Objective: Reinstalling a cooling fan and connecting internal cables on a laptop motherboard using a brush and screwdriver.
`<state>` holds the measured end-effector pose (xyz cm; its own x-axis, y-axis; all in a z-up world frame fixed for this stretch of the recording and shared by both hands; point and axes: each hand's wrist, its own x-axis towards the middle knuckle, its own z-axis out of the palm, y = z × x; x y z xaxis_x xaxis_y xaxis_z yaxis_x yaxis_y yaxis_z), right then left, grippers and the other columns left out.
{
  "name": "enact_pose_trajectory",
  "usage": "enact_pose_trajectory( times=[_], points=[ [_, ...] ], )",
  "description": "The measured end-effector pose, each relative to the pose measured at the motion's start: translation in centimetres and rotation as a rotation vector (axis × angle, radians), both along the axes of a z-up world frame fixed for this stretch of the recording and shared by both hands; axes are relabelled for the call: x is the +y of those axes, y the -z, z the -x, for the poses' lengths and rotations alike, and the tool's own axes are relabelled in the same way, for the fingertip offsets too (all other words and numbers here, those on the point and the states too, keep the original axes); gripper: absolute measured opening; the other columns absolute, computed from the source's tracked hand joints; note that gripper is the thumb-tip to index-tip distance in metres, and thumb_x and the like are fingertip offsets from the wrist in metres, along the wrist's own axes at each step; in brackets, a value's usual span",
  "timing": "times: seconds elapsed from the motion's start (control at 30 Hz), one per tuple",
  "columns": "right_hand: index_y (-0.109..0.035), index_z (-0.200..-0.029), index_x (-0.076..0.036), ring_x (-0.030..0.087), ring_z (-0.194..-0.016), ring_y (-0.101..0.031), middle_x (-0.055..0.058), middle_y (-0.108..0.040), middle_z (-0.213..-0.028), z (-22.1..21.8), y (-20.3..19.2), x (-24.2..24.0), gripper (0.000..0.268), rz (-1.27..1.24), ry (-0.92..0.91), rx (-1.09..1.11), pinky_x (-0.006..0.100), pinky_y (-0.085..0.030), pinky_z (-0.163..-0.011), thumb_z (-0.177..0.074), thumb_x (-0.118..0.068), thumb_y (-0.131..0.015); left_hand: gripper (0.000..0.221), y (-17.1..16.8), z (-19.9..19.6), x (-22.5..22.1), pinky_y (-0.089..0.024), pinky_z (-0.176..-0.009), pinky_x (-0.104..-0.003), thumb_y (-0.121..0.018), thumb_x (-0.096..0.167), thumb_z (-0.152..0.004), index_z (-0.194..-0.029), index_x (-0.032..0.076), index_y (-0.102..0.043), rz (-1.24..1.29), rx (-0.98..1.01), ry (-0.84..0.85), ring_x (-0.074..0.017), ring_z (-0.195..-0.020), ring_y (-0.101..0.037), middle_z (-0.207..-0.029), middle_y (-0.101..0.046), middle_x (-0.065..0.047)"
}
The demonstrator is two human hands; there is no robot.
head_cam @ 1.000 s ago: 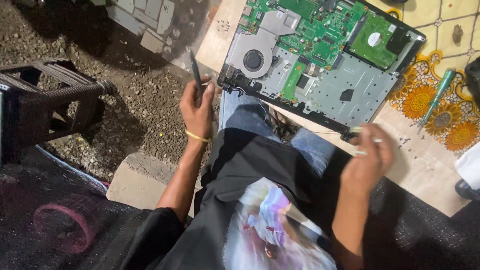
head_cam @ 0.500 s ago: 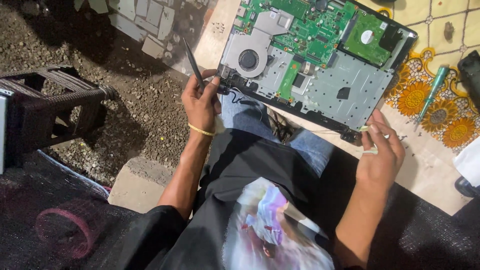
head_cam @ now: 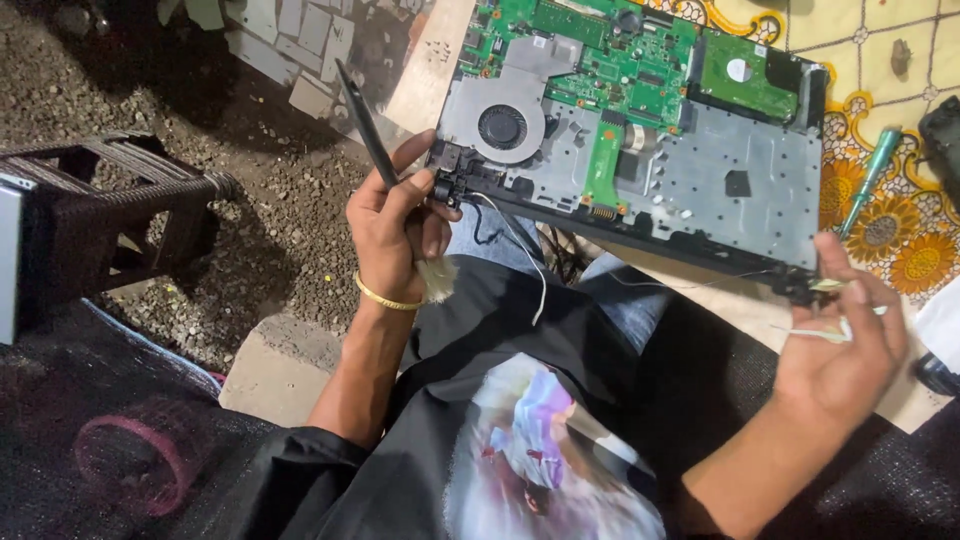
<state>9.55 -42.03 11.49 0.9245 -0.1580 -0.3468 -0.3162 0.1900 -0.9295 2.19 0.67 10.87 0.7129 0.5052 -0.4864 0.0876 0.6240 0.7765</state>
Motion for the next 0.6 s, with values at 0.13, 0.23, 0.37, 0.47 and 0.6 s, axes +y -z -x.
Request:
enact_pose_trajectory(
  times=[0.13, 0.23, 0.37, 0.47, 0.6],
  points=[
    [-0.072, -0.127, -0.017, 0.022, -0.138, -0.083, 0.015, -0.081, -0.14, -1.0, -0.3, -1.0, 0.014, 0.067, 0.019, -0.039, 0.029, -0.073, -0.112, -0.114, -0.015, -0.067, 0.042, -1.4, -1.2, -0.1, -0.037, -0.037, -0.022, -0.069, 0.006, -0.104, -0.143, -0.008, -0.071, 0.03, -0.024, -0.029, -0.013, -0.044, -0.062, -0.062, -0.068, -0.011],
    [-0.073, -0.128, -0.017, 0.019, -0.139, -0.085, 0.011, -0.083, -0.138, -1.5, -0.8, -1.4, 0.012, 0.079, 0.023, -0.047, 0.025, -0.075, -0.112, -0.118, -0.017, -0.066, 0.042, -2.6, -1.9, -0.4, -0.037, -0.038, -0.023, -0.07, 0.01, -0.106, -0.144, -0.007, -0.071, 0.054, -0.069, -0.041, -0.0117, -0.042, -0.055, -0.067, -0.072, -0.013],
    [-0.071, -0.133, -0.019, 0.017, -0.15, -0.083, 0.005, -0.082, -0.146, -2.0, -1.6, -1.1, 0.022, 0.061, 0.027, -0.03, 0.03, -0.074, -0.134, -0.114, -0.031, -0.07, 0.043, -3.3, -2.8, -0.5, -0.036, -0.038, -0.023, -0.067, 0.013, -0.11, -0.149, -0.005, -0.068, 0.088, -0.138, -0.041, -0.0095, -0.038, -0.045, -0.074, -0.077, -0.016],
    [-0.067, -0.147, -0.011, 0.017, -0.156, -0.081, 0.001, -0.082, -0.146, -2.7, -2.3, -0.7, 0.042, 0.038, 0.072, 0.013, 0.029, -0.072, -0.142, -0.11, -0.031, -0.068, 0.043, -3.3, -2.9, -0.5, -0.039, -0.041, -0.024, -0.066, 0.012, -0.113, -0.152, -0.006, -0.066, 0.123, -0.204, -0.037, -0.0101, -0.041, -0.046, -0.08, -0.079, -0.018],
    [-0.064, -0.157, -0.013, 0.016, -0.167, -0.076, -0.004, -0.078, -0.154, -3.1, -1.1, -2.7, 0.065, 0.126, -0.005, -0.012, 0.028, -0.069, -0.15, -0.108, -0.055, -0.06, 0.043, -3.4, -3.4, -0.5, -0.041, -0.042, -0.023, -0.066, 0.012, -0.114, -0.153, -0.007, -0.065, 0.128, -0.251, -0.036, -0.0104, -0.042, -0.048, -0.084, -0.08, -0.019]
  ],
)
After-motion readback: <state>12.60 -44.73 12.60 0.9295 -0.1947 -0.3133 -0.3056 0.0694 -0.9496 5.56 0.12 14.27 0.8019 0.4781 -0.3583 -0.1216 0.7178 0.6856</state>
